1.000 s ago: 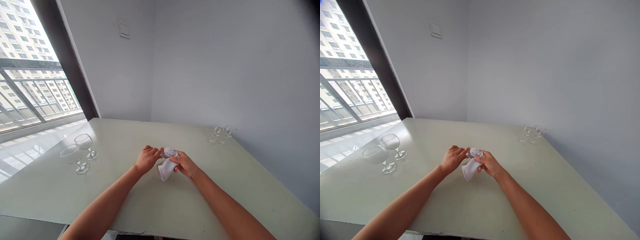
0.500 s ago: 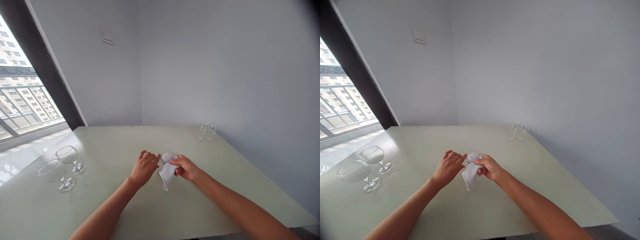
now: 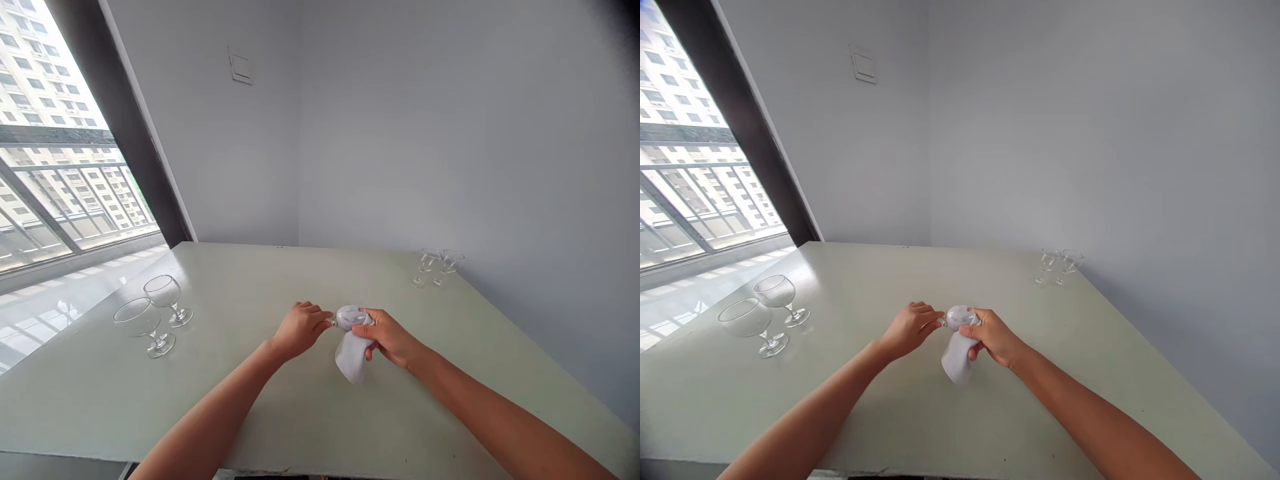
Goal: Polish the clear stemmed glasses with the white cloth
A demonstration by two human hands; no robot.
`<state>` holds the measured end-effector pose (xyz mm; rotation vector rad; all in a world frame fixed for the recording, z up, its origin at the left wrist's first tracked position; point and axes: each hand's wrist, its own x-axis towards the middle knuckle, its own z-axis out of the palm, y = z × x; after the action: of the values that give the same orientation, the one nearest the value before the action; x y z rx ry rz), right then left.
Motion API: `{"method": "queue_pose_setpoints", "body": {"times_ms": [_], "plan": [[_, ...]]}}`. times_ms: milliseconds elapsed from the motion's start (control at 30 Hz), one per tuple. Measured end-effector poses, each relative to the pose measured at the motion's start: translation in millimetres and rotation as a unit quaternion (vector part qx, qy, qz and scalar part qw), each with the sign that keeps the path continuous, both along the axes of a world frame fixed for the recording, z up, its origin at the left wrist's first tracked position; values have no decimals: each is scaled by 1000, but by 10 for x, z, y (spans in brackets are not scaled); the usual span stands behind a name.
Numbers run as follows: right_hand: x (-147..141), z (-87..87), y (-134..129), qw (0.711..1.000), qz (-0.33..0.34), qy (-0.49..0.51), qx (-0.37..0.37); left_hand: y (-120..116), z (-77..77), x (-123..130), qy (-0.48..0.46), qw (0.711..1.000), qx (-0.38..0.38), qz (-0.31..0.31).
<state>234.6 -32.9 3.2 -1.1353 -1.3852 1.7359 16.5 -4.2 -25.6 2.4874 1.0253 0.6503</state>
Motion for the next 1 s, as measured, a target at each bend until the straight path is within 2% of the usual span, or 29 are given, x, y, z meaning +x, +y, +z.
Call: {"method": "queue_pose_setpoints", "body": {"times_ms": [67, 100, 167, 233, 300, 333, 400, 433, 467, 500, 533, 600, 667, 733, 800, 833, 900, 933, 1000], "plan": [[-53, -90, 17, 990, -89, 78, -72, -21, -44, 63, 18, 983, 168, 66], [-75, -109, 9, 986, -103, 97, -88, -24, -58, 78, 25, 974, 212, 73], [-95, -89, -33, 991, -78, 93, -55, -17, -64, 72, 21, 972, 223, 70], [-73, -17, -93, 999, -14, 31, 24, 0, -38, 28, -9, 986, 156, 64], [-16, 61, -144, 992, 50, -58, 99, 18, 12, -31, -45, 998, 19, 36], [17, 88, -161, 984, 79, -97, 125, 25, 41, -58, -56, 996, -63, 5], [73, 96, -174, 971, 117, -140, 153, 32, 90, -92, -55, 974, -207, -70], [89, 75, -168, 970, 121, -140, 155, 30, 106, -94, -45, 962, -250, -98], [94, 41, -156, 974, 115, -129, 146, 22, 114, -83, -36, 959, -260, -103], [88, -4, -138, 982, 95, -106, 126, 10, 112, -61, -29, 968, -235, -87], [72, -55, -117, 991, 65, -73, 95, -7, 100, -29, -22, 983, -176, -54], [15, -151, -81, 1000, -16, 4, 6, -47, 55, 48, 1, 1000, 4, 20], [-54, -208, -75, 990, -88, 74, -78, -75, 3, 111, 33, 983, 167, 62], [-104, -205, -109, 983, -113, 107, -97, -77, -27, 125, 61, 971, 223, 64], [-110, -144, -169, 993, -76, 81, -33, -51, -14, 83, 53, 979, 189, 56], [-93, -99, -199, 998, -40, 47, 15, -32, 9, 47, 40, 988, 143, 42], [-32, -4, -239, 993, 43, -39, 100, 6, 71, -33, 21, 999, -2, -24], [4, 35, -245, 986, 81, -76, 125, 18, 103, -65, 20, 994, -85, -71], [61, 74, -229, 977, 132, -112, 127, 20, 150, -92, 30, 962, -223, -153]]}}
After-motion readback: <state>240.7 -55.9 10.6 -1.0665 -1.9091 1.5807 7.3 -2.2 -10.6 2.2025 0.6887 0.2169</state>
